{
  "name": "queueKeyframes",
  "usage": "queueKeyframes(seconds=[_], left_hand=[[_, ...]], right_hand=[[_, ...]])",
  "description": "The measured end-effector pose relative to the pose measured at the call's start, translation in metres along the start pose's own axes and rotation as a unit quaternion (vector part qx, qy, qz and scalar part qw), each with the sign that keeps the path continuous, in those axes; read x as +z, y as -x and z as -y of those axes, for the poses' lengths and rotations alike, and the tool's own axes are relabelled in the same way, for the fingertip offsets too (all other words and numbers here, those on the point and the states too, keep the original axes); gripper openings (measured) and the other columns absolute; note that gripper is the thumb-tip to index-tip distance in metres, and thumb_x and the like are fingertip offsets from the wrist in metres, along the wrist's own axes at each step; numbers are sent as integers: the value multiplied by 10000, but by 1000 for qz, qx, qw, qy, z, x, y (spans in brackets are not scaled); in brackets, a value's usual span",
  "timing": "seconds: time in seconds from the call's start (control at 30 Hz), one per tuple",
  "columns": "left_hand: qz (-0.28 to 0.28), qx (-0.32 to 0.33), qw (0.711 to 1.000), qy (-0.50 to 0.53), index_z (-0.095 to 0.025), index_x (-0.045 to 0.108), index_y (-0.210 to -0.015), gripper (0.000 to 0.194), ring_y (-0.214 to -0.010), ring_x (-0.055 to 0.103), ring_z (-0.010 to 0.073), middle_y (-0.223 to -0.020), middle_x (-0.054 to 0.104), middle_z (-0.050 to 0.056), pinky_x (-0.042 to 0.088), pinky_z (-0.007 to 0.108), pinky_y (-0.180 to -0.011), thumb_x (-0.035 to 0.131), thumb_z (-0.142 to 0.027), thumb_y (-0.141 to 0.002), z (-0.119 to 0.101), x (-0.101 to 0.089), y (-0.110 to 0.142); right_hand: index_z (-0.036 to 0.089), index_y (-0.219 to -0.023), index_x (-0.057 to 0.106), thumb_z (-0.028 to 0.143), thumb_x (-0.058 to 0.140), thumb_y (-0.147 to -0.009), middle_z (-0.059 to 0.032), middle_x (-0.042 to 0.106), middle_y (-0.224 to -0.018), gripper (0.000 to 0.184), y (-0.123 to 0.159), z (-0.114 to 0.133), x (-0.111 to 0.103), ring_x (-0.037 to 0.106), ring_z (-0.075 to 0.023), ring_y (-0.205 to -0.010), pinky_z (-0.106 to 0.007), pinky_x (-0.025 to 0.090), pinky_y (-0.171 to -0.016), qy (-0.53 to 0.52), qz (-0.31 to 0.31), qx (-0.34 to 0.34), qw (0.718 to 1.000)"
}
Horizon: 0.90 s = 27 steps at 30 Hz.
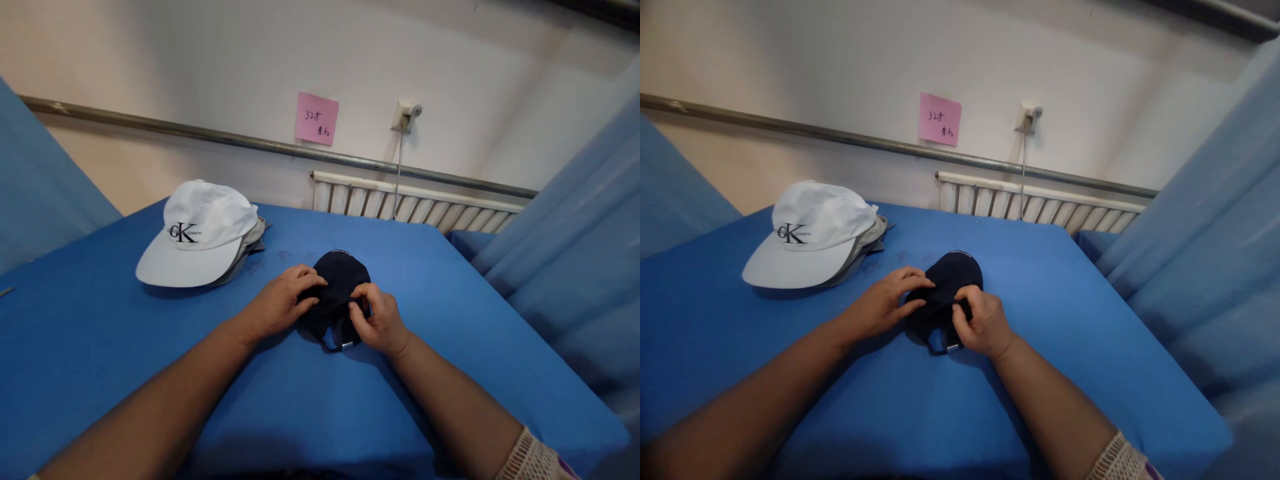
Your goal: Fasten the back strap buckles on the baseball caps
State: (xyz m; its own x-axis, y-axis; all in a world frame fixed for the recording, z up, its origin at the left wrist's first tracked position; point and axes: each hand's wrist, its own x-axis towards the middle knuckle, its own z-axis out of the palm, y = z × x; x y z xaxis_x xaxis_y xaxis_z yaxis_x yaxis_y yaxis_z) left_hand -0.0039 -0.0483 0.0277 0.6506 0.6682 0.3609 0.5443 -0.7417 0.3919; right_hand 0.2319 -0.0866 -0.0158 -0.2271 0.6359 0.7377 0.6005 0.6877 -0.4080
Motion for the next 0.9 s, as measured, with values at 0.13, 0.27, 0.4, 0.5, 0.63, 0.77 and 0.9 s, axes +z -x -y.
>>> queueKeyframes(seconds=[0.13, 0.27, 0.4, 0.5, 0.63, 0.77, 0.9], left_hand=[[1, 0, 999, -52, -205, 635, -942, 154, -933, 573, 215, -991, 616, 61, 473, 367, -836, 486, -183, -910, -6, 2, -2], [-61, -41, 997, -26, -200, 568, -889, 124, -921, 574, 227, -958, 632, 64, 465, 394, -856, 447, -204, -916, -6, 3, -4], [-131, -118, 982, 63, -209, 535, -884, 123, -917, 602, 220, -955, 650, 51, 465, 385, -862, 433, -265, -924, -2, 4, -5], [-159, -175, 962, 137, -209, 544, -890, 130, -817, 595, 198, -870, 632, 24, 475, 346, -772, 458, -305, -906, 3, 8, -7], [-174, -204, 932, 243, -199, 557, -860, 147, -783, 585, 179, -837, 615, 12, 478, 318, -739, 519, -341, -871, 9, 13, -9], [-201, -196, 923, 262, -198, 577, -874, 144, -807, 593, 175, -864, 625, 13, 477, 316, -766, 566, -340, -853, 7, 11, -9], [-179, -185, 944, 208, -206, 596, -907, 137, -815, 603, 180, -870, 643, 13, 481, 328, -777, 558, -328, -859, 1, 8, -6]], right_hand=[[212, -974, 520, 159, 533, -836, -5, 609, -737, 149, 1, 0, 0, 567, -131, -573, -261, 470, -565, -9, -2, -7, 1000], [214, -989, 510, 155, 535, -838, -4, 603, -747, 164, 1, -1, -1, 566, -132, -578, -263, 470, -564, -28, -5, -6, 1000], [220, -993, 499, 164, 538, -852, 14, 578, -709, 156, 0, -2, -1, 563, -132, -569, -263, 476, -568, -37, -16, 7, 999], [222, -966, 496, 185, 552, -868, 24, 563, -685, 119, -2, -3, 0, 553, -125, -555, -252, 465, -552, -35, 3, 15, 999], [223, -917, 494, 192, 572, -874, 28, 554, -676, 95, -3, -3, 0, 537, -115, -547, -242, 445, -541, -37, 10, 5, 999], [223, -884, 501, 212, 582, -887, 35, 534, -653, 82, -3, -1, -3, 518, -111, -537, -243, 433, -538, -41, -1, -15, 999], [216, -988, 549, 204, 517, -929, 2, 595, -754, 69, -6, -3, -5, 555, -120, -594, -257, 472, -590, -58, -37, -8, 998]])
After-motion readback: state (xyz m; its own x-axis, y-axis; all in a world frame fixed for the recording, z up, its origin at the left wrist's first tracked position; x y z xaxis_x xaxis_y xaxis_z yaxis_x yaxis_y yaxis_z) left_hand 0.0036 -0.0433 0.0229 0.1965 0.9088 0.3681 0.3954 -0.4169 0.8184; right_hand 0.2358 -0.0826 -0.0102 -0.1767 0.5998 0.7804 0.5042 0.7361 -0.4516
